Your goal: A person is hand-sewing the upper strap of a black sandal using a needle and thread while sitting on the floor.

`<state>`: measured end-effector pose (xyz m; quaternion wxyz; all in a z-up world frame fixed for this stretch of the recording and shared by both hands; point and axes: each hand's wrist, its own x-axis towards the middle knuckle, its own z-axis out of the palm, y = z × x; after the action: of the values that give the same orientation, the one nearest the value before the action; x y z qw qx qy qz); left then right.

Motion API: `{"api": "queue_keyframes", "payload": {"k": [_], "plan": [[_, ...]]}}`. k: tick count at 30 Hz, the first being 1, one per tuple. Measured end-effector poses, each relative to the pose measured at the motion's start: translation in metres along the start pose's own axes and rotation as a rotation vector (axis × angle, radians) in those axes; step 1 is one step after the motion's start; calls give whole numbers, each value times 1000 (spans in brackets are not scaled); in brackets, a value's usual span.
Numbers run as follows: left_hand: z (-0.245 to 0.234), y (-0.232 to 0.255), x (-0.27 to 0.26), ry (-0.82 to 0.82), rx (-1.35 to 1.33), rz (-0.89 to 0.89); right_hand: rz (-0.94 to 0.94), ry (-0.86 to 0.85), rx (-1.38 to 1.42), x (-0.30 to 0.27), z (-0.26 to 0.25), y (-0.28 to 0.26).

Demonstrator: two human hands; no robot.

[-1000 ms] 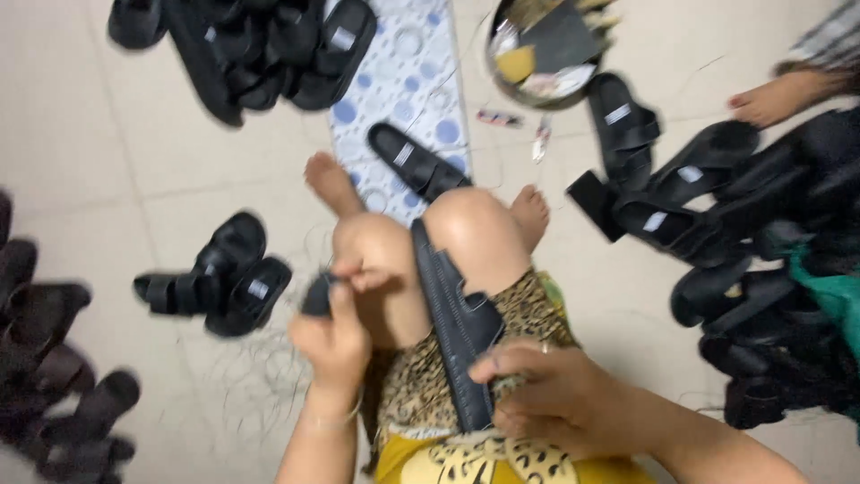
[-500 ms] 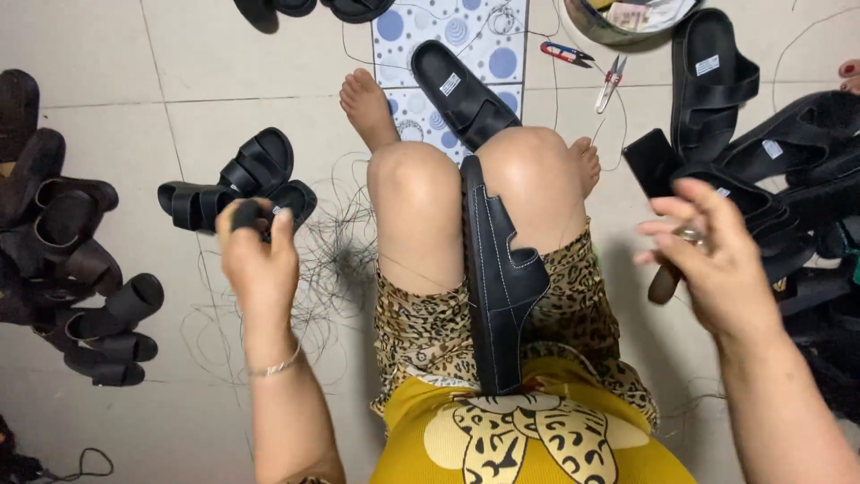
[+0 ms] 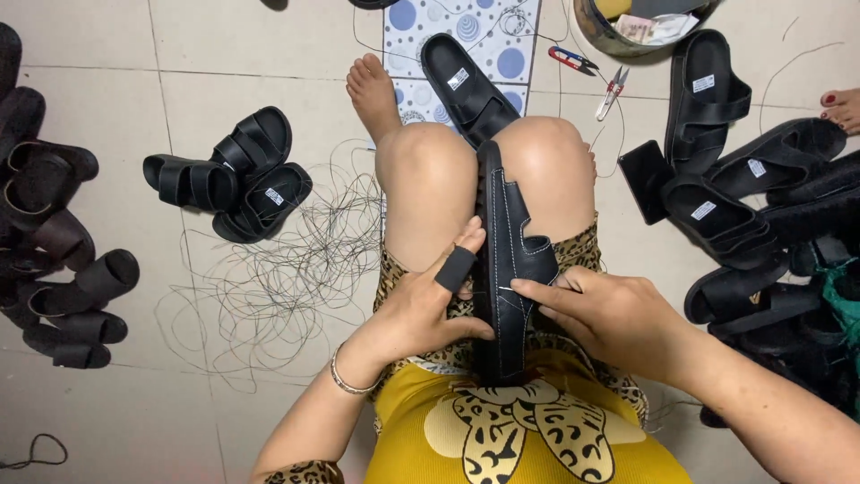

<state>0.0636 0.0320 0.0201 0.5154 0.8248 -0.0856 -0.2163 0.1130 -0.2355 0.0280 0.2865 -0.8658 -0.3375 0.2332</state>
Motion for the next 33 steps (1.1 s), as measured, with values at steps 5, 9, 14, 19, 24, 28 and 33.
{"api": "queue_keyframes", "payload": {"k": [5, 9, 14, 19, 24, 28, 33], "plan": [[8, -9, 1, 58, -11, 20, -17, -14, -60, 3, 0, 1], [26, -24, 2, 210, 81, 117, -115, -35, -569, 6, -6, -11], [35, -38, 5, 333, 96, 144, -171, -57, -542, 34, 11, -7], [49, -33, -6, 498, 193, 89, -106, -26, -356, 27, 22, 1], [41, -64, -31, 471, -463, 47, 17, -91, -214, 15, 21, 18], [36, -47, -16, 345, -1361, -54, 28, -74, -183, 19, 14, 10], [25, -1, -3, 198, -377, -9, -17, -160, -366, 14, -16, -3]]}}
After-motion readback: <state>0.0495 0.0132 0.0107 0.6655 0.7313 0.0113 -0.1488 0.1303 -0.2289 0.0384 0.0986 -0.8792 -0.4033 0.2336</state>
